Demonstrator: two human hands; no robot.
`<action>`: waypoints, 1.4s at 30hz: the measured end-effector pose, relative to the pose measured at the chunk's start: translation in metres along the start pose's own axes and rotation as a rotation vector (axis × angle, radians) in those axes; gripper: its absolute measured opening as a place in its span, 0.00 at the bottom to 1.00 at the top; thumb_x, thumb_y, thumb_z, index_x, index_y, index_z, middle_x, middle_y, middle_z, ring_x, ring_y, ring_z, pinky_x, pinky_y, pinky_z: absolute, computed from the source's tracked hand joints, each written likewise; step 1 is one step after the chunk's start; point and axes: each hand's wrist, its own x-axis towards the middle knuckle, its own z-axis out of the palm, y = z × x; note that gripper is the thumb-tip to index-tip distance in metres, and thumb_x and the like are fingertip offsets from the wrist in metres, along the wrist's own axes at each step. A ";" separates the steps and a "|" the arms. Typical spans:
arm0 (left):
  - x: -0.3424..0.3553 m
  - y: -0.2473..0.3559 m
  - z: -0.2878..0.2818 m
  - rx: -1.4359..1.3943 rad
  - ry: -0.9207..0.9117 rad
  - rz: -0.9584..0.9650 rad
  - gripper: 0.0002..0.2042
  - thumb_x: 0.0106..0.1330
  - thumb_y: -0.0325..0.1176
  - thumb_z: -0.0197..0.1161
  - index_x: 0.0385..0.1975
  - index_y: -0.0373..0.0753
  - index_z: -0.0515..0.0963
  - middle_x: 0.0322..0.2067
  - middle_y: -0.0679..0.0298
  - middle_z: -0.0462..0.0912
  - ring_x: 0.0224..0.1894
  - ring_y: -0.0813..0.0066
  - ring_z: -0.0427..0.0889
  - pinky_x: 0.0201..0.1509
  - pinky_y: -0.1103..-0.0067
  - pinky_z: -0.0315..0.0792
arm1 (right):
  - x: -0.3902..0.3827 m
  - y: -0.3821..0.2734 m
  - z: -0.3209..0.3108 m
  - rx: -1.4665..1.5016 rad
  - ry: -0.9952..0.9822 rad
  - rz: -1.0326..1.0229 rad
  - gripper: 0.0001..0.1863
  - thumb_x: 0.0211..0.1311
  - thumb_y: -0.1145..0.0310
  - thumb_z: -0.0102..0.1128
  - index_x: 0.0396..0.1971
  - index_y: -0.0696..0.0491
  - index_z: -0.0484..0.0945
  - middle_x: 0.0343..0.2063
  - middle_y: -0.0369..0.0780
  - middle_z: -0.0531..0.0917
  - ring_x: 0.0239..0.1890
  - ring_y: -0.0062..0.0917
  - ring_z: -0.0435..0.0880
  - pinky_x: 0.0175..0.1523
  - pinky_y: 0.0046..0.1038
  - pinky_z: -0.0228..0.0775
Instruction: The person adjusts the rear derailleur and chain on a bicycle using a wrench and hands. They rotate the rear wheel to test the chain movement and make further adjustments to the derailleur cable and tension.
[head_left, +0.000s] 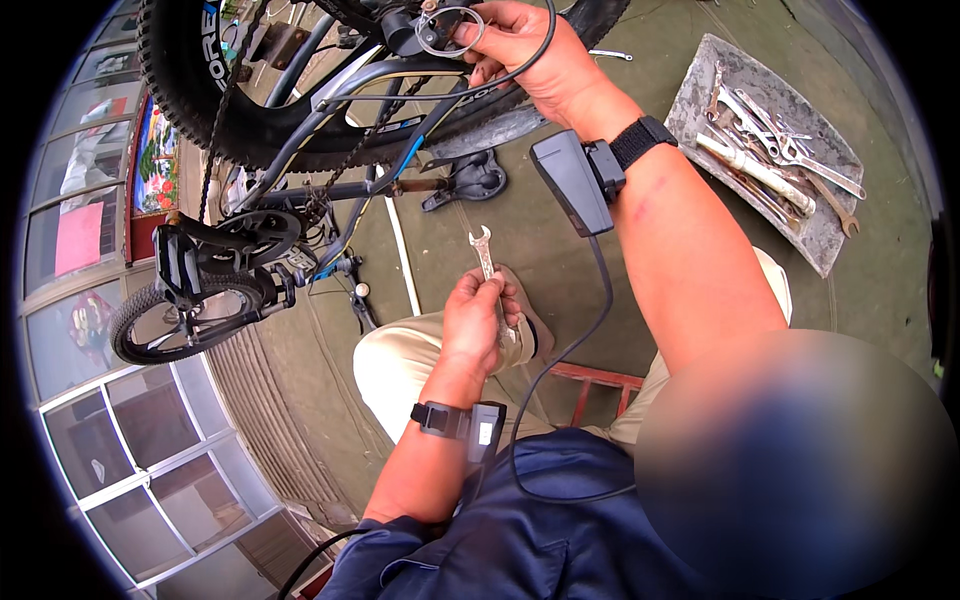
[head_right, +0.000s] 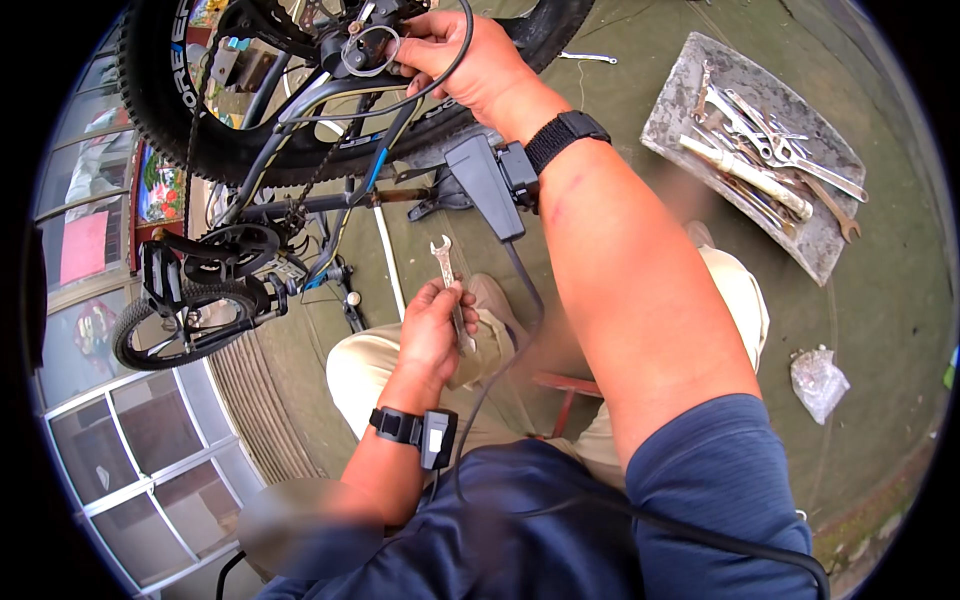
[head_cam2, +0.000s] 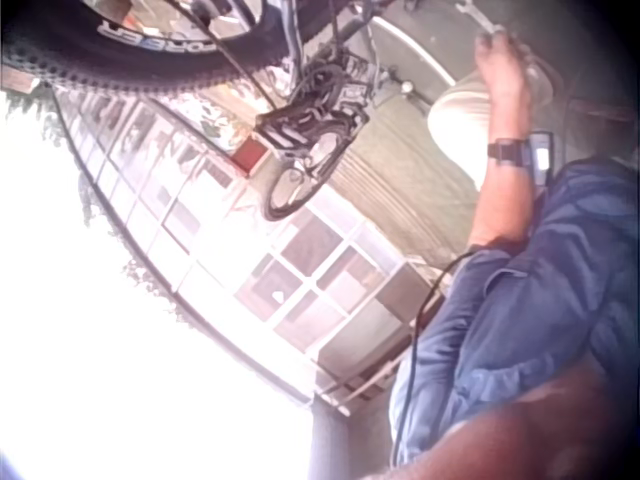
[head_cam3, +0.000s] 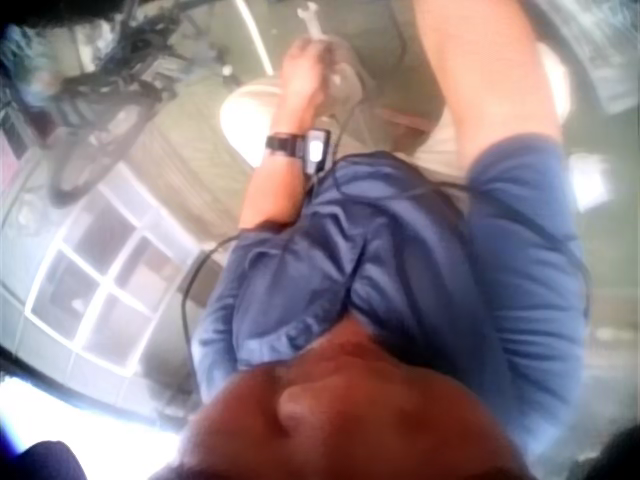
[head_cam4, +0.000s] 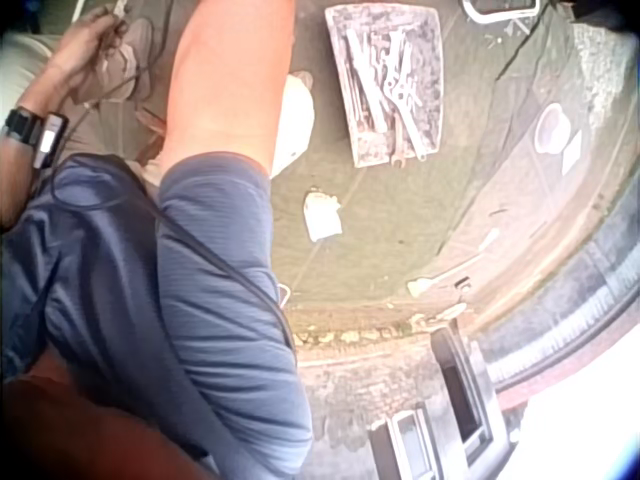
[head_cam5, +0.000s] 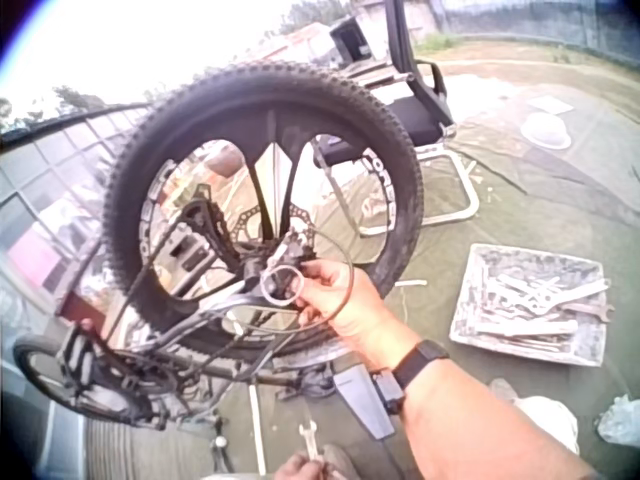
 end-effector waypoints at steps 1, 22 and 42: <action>0.000 0.000 -0.001 0.002 -0.001 0.003 0.11 0.74 0.32 0.56 0.50 0.33 0.72 0.34 0.61 0.79 0.29 0.75 0.78 0.32 0.79 0.73 | -0.002 -0.002 0.001 0.035 -0.018 -0.006 0.18 0.64 0.63 0.67 0.48 0.58 0.81 0.32 0.34 0.85 0.27 0.19 0.83 0.33 0.21 0.74; -0.012 0.023 0.002 0.005 0.007 0.122 0.10 0.74 0.33 0.57 0.49 0.35 0.73 0.32 0.62 0.79 0.28 0.76 0.78 0.30 0.79 0.73 | -0.015 -0.017 -0.015 -0.057 0.283 0.066 0.13 0.68 0.70 0.56 0.49 0.58 0.78 0.30 0.35 0.82 0.26 0.17 0.79 0.30 0.20 0.71; -0.030 0.053 0.004 -0.110 -0.053 0.256 0.10 0.73 0.32 0.57 0.49 0.36 0.73 0.31 0.63 0.79 0.26 0.78 0.78 0.28 0.80 0.72 | -0.028 -0.076 0.026 -1.394 0.128 -0.945 0.32 0.42 0.67 0.78 0.53 0.51 0.79 0.51 0.43 0.79 0.56 0.41 0.77 0.63 0.40 0.69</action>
